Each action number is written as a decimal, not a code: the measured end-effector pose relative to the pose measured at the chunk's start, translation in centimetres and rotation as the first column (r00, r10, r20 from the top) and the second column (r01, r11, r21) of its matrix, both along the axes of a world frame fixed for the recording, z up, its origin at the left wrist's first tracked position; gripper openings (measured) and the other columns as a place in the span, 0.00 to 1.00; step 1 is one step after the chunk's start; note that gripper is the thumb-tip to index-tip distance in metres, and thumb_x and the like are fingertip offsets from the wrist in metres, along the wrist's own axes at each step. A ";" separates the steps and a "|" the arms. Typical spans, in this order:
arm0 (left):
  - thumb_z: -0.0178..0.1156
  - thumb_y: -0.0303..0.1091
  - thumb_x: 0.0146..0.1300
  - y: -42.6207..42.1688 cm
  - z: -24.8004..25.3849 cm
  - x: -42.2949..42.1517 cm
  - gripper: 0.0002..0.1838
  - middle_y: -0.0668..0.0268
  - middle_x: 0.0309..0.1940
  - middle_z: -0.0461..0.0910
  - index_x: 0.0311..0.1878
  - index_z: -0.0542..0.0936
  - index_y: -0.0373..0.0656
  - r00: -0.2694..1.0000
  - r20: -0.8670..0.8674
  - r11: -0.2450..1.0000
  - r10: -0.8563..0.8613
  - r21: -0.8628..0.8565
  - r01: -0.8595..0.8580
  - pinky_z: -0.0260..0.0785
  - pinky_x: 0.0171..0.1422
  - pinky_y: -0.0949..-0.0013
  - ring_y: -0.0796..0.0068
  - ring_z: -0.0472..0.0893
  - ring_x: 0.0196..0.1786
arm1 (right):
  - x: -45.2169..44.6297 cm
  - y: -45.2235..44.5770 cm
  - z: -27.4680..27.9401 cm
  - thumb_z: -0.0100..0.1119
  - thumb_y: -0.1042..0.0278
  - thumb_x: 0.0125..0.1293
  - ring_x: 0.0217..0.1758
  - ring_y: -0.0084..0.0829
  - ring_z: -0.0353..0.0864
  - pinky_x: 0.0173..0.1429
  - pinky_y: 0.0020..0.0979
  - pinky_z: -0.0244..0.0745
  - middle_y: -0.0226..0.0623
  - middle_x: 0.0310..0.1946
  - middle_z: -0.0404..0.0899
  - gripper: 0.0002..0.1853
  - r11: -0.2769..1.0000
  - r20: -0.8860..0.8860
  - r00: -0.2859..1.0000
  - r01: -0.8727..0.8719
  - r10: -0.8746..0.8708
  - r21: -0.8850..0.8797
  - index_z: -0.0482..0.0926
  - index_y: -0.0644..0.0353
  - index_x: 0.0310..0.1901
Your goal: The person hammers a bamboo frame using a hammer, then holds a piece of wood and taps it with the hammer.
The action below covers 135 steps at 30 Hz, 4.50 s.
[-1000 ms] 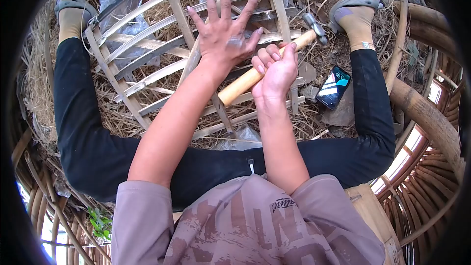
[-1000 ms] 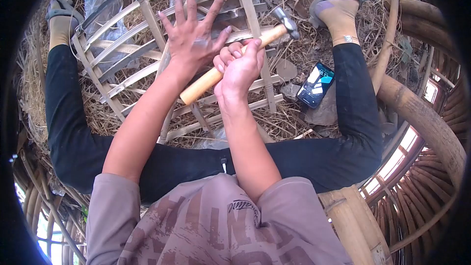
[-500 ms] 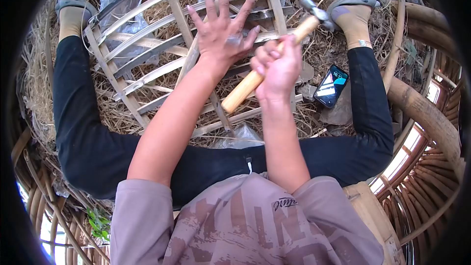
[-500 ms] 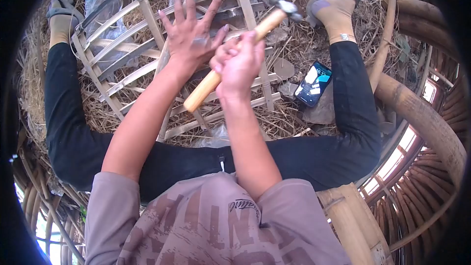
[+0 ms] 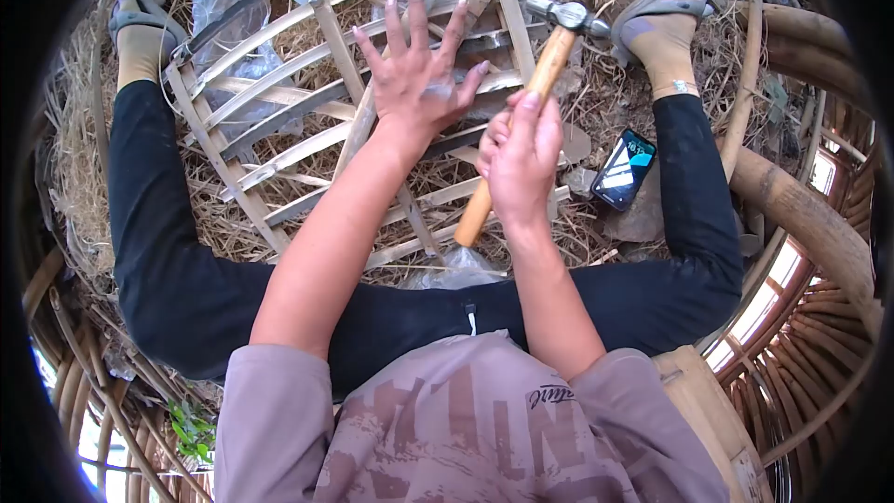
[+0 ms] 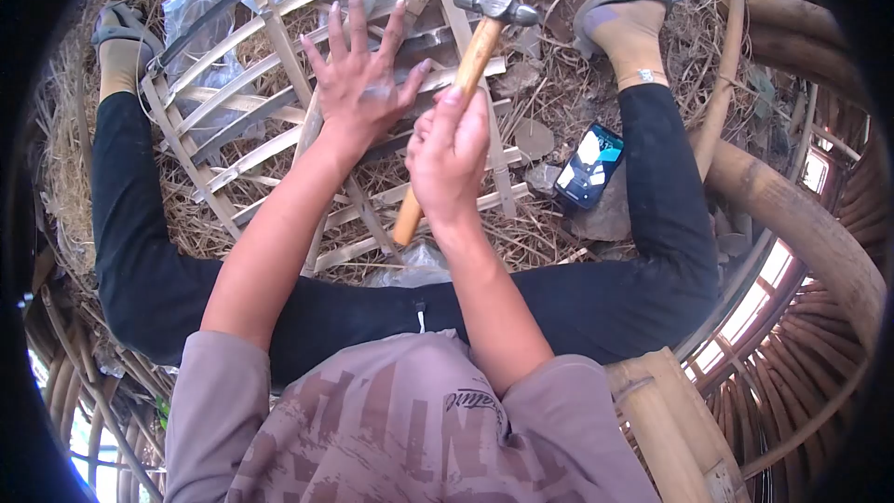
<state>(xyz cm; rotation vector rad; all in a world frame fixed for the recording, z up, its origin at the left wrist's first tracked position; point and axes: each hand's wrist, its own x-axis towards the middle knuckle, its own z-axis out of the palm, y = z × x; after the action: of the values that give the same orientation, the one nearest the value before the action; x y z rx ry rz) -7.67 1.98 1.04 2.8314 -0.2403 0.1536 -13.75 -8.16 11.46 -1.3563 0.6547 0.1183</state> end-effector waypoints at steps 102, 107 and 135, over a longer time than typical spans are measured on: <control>0.63 0.70 0.57 0.0 -0.4 -0.1 0.63 0.49 0.86 0.40 0.86 0.45 0.48 0.992 -0.127 1.000 -0.021 0.010 0.023 0.39 0.77 0.16 0.39 0.46 0.85 | 12.5 -14.6 2.0 0.61 0.65 0.72 0.19 0.33 0.79 0.21 0.36 0.72 0.28 0.21 0.71 0.08 -0.155 -0.155 -0.010 -0.063 0.988 -0.986 0.72 0.54 0.43; 0.68 0.64 0.51 0.0 -1.2 -0.1 0.65 0.46 0.85 0.44 0.86 0.47 0.47 1.000 -0.009 1.000 -0.014 0.002 0.014 0.43 0.76 0.16 0.38 0.50 0.84 | 13.3 -17.1 -0.9 0.65 0.66 0.69 0.20 0.32 0.78 0.22 0.37 0.73 0.30 0.22 0.71 0.10 -0.409 -0.419 0.125 -0.099 0.899 -0.907 0.72 0.55 0.43; 0.63 0.73 0.55 0.0 -0.5 -0.1 0.63 0.46 0.84 0.48 0.85 0.51 0.46 0.999 -0.037 0.999 -0.022 0.040 0.023 0.47 0.74 0.16 0.39 0.55 0.82 | 14.2 -18.0 0.3 0.66 0.61 0.71 0.23 0.44 0.82 0.26 0.42 0.76 0.41 0.25 0.79 0.13 -0.109 -0.117 0.043 -0.158 0.992 -0.981 0.72 0.57 0.41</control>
<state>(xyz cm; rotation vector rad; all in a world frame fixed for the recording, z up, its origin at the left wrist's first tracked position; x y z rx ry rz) -7.80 1.97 0.57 2.8674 -0.2701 0.0927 0.41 -26.20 11.81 -2.4799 -1.3152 0.0695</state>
